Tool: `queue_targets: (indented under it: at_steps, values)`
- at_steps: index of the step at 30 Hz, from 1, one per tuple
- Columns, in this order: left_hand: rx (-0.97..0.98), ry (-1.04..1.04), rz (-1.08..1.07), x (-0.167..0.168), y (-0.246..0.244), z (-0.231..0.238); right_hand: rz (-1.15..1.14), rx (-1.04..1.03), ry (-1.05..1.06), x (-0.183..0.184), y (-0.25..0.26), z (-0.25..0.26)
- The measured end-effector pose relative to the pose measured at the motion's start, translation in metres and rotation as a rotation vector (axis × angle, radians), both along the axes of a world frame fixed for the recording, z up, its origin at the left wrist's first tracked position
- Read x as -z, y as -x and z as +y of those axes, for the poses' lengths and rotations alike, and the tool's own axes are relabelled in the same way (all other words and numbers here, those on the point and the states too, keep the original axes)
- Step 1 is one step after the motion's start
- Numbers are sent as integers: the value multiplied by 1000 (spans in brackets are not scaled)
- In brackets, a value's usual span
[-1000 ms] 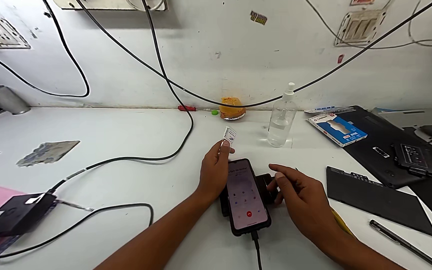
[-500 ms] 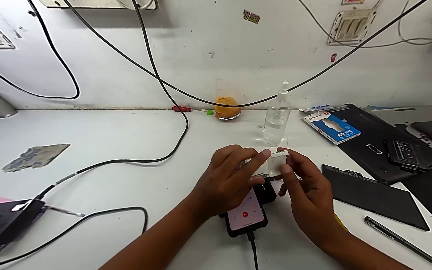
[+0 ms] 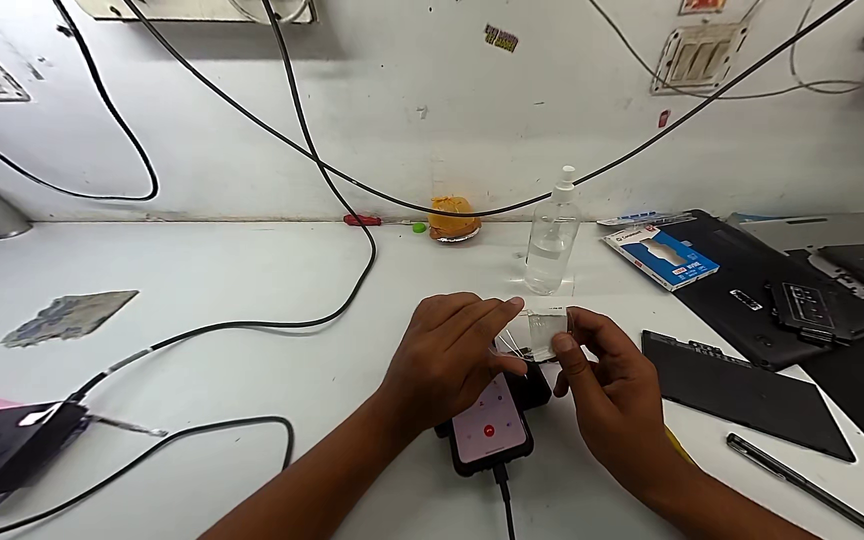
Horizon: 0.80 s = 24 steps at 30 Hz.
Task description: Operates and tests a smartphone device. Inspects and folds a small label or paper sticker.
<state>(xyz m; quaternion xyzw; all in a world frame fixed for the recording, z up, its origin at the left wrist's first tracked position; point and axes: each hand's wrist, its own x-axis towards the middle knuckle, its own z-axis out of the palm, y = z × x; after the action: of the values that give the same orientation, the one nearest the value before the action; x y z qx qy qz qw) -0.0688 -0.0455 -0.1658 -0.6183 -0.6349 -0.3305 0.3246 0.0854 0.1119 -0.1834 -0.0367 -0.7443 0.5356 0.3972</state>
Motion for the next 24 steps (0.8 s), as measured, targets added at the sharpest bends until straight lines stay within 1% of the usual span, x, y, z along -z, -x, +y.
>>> queue_targets:
  at_steps: [4,7,10,13,18,24]
  values:
    - [11,-16,-4,0,-1,0,-11,37,-44,-1,0,0]
    - [33,-15,6,-2,-2,0,-16,56,-38,-2,0,1]
    - [49,-21,26,-4,1,0,18,66,-49,-4,0,2]
    - [47,-70,76,-4,4,-1,26,81,-63,-4,0,1]
    - [71,-119,180,-2,2,-1,4,79,-7,-4,-1,-1]
    - [79,-115,225,-2,1,-2,-12,36,58,-3,-1,-2]
